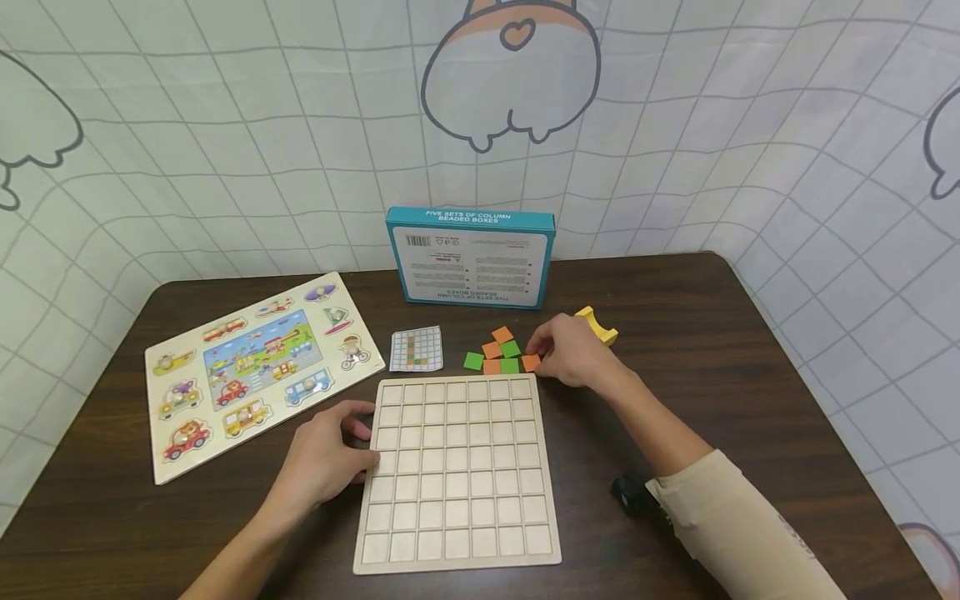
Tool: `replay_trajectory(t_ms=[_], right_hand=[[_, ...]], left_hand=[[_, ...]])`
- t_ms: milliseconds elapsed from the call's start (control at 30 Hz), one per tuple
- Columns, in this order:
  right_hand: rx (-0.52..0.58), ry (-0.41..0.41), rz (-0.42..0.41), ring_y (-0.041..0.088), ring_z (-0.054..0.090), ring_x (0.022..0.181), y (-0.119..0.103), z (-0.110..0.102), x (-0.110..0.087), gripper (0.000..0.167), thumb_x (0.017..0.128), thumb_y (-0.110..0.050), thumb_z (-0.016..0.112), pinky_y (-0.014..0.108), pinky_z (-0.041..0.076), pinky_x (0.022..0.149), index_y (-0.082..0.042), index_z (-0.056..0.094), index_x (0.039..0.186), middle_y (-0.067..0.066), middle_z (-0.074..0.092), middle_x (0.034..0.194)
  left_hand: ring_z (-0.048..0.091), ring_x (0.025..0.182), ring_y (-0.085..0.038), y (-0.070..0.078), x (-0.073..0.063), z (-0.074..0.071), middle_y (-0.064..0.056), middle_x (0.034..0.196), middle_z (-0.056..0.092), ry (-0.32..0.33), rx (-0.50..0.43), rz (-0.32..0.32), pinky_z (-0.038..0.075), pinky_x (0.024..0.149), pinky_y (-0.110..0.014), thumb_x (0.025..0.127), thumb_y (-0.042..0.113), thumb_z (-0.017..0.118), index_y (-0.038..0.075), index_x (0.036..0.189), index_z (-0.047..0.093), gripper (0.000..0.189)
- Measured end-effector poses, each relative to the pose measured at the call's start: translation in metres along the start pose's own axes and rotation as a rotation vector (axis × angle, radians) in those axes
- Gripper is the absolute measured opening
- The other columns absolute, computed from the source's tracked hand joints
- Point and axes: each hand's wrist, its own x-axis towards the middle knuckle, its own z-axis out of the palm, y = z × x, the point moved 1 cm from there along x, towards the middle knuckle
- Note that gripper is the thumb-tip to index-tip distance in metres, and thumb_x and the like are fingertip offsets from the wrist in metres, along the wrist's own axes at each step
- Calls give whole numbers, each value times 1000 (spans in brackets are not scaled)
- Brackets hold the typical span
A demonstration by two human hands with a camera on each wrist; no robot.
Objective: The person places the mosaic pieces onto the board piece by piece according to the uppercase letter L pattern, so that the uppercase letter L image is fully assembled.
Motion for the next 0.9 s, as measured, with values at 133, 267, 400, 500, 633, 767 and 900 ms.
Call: replay_trajectory(t_ms=[133,267,400,500,633,767,900], right_hand=[[-15,19,-9,19,63,80,0,-1,1,17,83,-8,81,32,54,71,-6,80,100,5,73,88],[-28,27,5,20,62,81,1,-2,2,17,83,-11,82,33,53,71,-6,80,99,5,72,87],[-29,30,17,20,62,82,1,-3,3,17,83,-12,81,32,52,70,-6,80,99,4,72,87],[-27,32,22,20,61,82,3,-4,4,16,83,-12,81,32,52,69,-7,80,98,4,72,86],[-33,38,10,19,62,80,5,-4,4,17,83,-13,81,31,51,69,-7,80,98,3,73,85],[-41,45,2,18,62,79,6,-4,4,16,82,-14,82,31,51,69,-8,80,97,2,73,85],[-36,42,11,18,62,80,6,-5,3,17,83,-15,82,31,51,68,-8,80,98,2,73,85]], left_hand=[[58,69,-14,0,-1,0,-3,93,70,3,1,3,45,64,-30,67,-1,72,7,130,68,63],[58,71,-14,0,-1,0,-2,93,70,8,3,9,45,65,-30,67,-1,72,7,130,68,63],[57,70,-15,0,-2,0,-2,93,69,8,-3,9,44,65,-30,66,-2,71,7,130,68,64],[56,70,-15,0,-2,1,-2,93,69,9,-1,8,44,66,-30,65,-2,71,7,130,68,65],[57,73,-15,0,-2,1,-1,92,69,13,13,12,44,67,-29,65,-2,71,7,129,68,64],[58,72,-14,1,-1,1,-1,91,69,13,15,12,45,66,-29,66,-2,71,6,129,69,64],[58,72,-15,1,-1,1,-2,92,69,12,15,9,45,66,-29,67,-2,71,6,130,68,64]])
